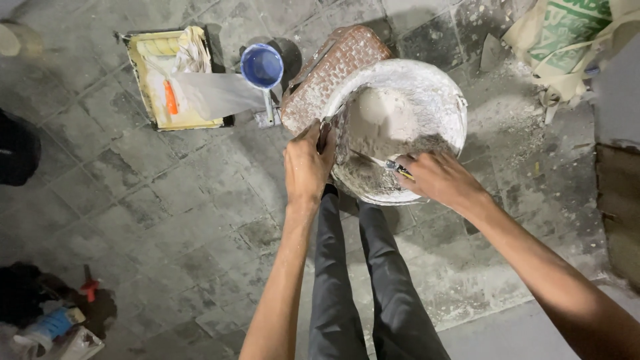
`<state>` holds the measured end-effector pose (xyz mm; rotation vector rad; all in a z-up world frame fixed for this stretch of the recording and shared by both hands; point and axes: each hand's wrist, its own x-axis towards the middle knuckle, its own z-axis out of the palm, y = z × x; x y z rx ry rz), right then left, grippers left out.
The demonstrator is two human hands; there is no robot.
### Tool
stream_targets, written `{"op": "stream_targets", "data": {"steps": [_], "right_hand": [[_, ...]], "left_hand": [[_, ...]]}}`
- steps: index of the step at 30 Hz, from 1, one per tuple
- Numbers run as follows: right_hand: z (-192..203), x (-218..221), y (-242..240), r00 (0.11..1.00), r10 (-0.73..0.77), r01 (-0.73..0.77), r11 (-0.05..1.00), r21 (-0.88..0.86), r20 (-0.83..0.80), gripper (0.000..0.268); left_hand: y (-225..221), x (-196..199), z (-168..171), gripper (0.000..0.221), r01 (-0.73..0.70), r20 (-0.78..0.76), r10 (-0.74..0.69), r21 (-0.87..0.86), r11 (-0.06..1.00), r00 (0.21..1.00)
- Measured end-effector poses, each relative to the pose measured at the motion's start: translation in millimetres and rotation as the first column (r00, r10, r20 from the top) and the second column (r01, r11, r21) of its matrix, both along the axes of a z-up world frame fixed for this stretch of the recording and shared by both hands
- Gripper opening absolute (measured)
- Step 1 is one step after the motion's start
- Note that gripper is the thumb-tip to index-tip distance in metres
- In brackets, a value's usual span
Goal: The person mixes putty in a bucket using a putty knife and a scraper, then applies the compound to a wooden frame and wall.
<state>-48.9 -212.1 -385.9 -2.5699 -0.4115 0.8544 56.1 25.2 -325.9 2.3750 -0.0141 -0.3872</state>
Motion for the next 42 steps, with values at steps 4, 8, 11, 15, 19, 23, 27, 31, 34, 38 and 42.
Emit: {"op": "stream_targets", "data": {"steps": [4,8,11,15,19,23,27,31,34,38,42], "right_hand": [[9,13,-4,0.891,-0.208,0.233,0.972,0.014,-0.404,0.033],[21,15,-20,0.858,-0.280,0.350,0.933,0.090,-0.429,0.029],[25,12,-22,0.845,-0.339,0.397,0.916,0.060,-0.412,0.030],[9,11,-1,0.826,-0.463,0.480,0.877,-0.028,-0.321,0.036],[-13,10,18,0.917,-0.395,0.397,0.917,0.042,-0.058,0.033],[-5,4,23,0.894,-0.366,0.390,0.920,0.046,-0.260,0.036],[6,12,14,0.814,-0.381,0.449,0.892,0.058,-0.440,0.046],[10,7,-3,0.799,-0.403,0.474,0.879,0.054,-0.447,0.046],[15,-19,-14,0.787,-0.459,0.565,0.804,0.184,-0.412,0.042],[28,-65,-16,0.488,-0.647,0.868,0.430,0.248,-0.586,0.037],[51,-116,-4,0.204,-0.520,0.908,-0.215,0.359,-0.829,0.025]], "left_hand": [[0,-1,0,0.020,0.004,0.020,-0.005,0.010,1.000,1.000],[-1,0,2,0.018,0.018,0.032,-0.018,0.011,1.000,0.999],[-2,1,5,0.021,0.021,0.050,-0.021,0.004,1.000,0.999],[-2,1,5,0.022,0.011,-0.015,-0.011,0.031,0.999,1.000],[1,0,-1,0.026,0.038,0.059,-0.041,0.061,0.997,0.997],[3,-4,-3,0.022,0.017,0.021,-0.018,0.045,0.999,1.000],[3,-6,-2,0.018,0.005,0.033,-0.006,0.033,0.999,0.999],[5,-2,-1,0.021,0.057,-0.044,-0.053,0.094,0.994,0.998],[9,4,12,0.026,0.092,-0.092,-0.082,0.115,0.989,0.992],[18,-1,49,0.028,0.056,-0.033,-0.058,-0.061,0.997,0.998],[18,-11,78,0.029,-0.005,-0.164,-0.041,-0.274,0.962,0.986]]}}
